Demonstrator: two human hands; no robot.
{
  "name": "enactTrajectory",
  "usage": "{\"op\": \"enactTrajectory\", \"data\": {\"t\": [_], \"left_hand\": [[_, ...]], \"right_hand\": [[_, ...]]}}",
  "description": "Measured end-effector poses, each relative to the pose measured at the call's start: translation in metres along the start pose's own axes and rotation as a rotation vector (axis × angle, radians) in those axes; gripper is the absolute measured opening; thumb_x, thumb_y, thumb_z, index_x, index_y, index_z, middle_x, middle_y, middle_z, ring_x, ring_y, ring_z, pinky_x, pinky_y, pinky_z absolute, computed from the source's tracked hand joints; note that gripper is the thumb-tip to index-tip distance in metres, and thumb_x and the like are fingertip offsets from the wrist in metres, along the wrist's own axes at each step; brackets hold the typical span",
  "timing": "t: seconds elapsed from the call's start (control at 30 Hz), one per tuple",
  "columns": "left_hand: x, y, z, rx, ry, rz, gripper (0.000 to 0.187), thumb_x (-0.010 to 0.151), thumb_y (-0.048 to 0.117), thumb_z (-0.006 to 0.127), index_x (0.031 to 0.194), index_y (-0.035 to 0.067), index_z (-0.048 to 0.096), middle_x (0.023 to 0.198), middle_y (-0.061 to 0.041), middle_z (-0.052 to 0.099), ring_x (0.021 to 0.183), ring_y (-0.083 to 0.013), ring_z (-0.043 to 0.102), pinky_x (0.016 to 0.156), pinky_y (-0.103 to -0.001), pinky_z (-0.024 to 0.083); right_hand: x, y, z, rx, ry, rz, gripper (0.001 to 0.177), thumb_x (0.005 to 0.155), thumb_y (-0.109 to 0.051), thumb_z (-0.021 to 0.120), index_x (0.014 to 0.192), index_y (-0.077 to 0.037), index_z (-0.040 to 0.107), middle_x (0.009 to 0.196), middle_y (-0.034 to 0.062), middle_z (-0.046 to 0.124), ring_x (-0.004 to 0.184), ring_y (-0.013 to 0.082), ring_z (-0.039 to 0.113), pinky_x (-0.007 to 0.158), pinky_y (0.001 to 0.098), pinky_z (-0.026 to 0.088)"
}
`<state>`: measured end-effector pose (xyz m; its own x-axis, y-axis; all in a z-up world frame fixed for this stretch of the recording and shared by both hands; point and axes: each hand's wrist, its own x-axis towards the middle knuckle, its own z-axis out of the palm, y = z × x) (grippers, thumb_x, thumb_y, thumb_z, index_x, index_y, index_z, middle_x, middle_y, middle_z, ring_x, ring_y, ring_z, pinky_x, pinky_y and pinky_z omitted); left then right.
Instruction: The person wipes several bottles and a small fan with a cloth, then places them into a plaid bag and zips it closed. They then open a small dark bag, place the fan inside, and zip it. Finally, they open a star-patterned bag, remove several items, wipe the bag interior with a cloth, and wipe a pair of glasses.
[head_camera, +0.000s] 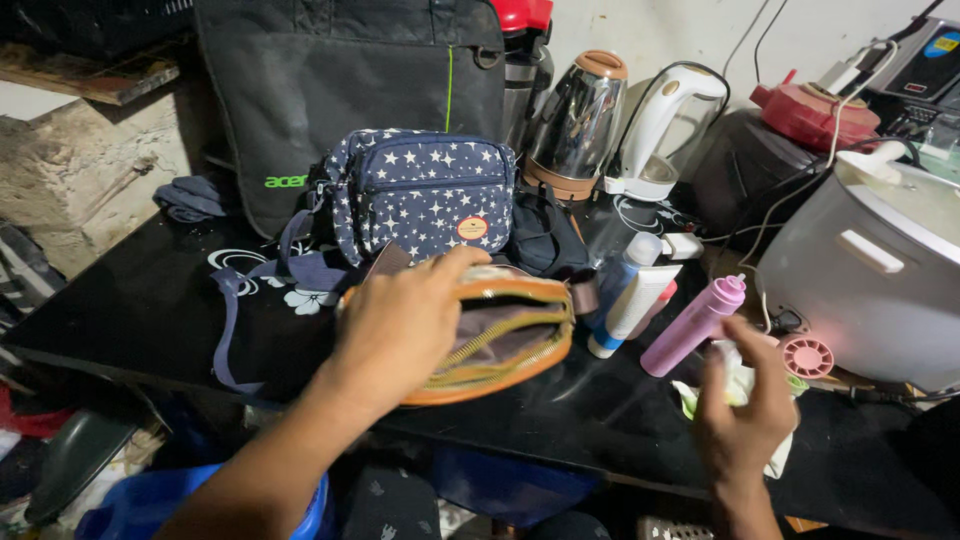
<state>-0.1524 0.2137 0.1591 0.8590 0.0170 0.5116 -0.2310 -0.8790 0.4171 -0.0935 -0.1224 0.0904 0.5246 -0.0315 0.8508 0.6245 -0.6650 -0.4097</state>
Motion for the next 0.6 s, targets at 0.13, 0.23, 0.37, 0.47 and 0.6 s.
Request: {"op": "enactTrajectory", "data": {"t": [0.13,0.23,0.37,0.47,0.6], "left_hand": [[-0.003,0.014,-0.004,-0.100,-0.024,0.031,0.037,0.090,0.010,0.058,0.126,0.016,0.052,0.088,-0.018,0.075,0.084,-0.0414,0.071,0.078,-0.056,0.052],[-0.004,0.014,-0.007,-0.171,-0.055,0.005,0.040,0.088,0.008,0.058,0.126,0.016,0.050,0.090,-0.018,0.075,0.085,-0.0411,0.071,0.076,-0.057,0.052],[-0.008,0.002,-0.013,-0.314,-0.189,-0.077,0.042,0.085,0.011,0.061,0.125,0.017,0.051,0.095,-0.013,0.078,0.090,-0.0341,0.074,0.078,-0.048,0.056],[-0.002,-0.010,-0.007,-0.349,-0.127,-0.150,0.042,0.083,0.010,0.063,0.123,0.017,0.054,0.105,-0.011,0.079,0.097,-0.0296,0.075,0.084,-0.040,0.056],[0.018,-0.028,0.006,-0.738,0.206,0.021,0.031,0.084,-0.003,0.055,0.114,0.006,0.050,0.141,-0.017,0.061,0.116,-0.0286,0.071,0.091,-0.033,0.057]], "right_hand": [[-0.004,-0.046,0.011,0.185,-0.426,-0.250,0.039,0.088,-0.013,0.070,0.127,-0.007,0.065,0.128,0.0102,0.068,0.118,0.0253,0.063,0.103,0.0391,0.047],[0.000,-0.073,0.030,0.128,-0.590,-0.462,0.052,0.091,-0.031,0.067,0.136,-0.006,0.061,0.141,0.0160,0.059,0.129,0.0350,0.054,0.109,0.0441,0.040],[0.004,-0.098,0.045,-0.005,-0.614,-0.456,0.081,0.089,-0.061,0.057,0.144,-0.001,0.059,0.132,0.0111,0.061,0.119,0.0314,0.049,0.104,0.0462,0.036],[0.005,-0.102,0.051,-0.097,-0.808,-0.414,0.062,0.085,-0.067,0.053,0.116,-0.018,0.075,0.113,0.0060,0.063,0.115,0.0291,0.050,0.101,0.0481,0.035],[-0.007,-0.086,0.052,0.143,-0.711,-0.588,0.052,0.096,-0.058,0.050,0.107,-0.012,0.071,0.118,0.0054,0.066,0.129,0.0311,0.054,0.113,0.0533,0.031]]}}
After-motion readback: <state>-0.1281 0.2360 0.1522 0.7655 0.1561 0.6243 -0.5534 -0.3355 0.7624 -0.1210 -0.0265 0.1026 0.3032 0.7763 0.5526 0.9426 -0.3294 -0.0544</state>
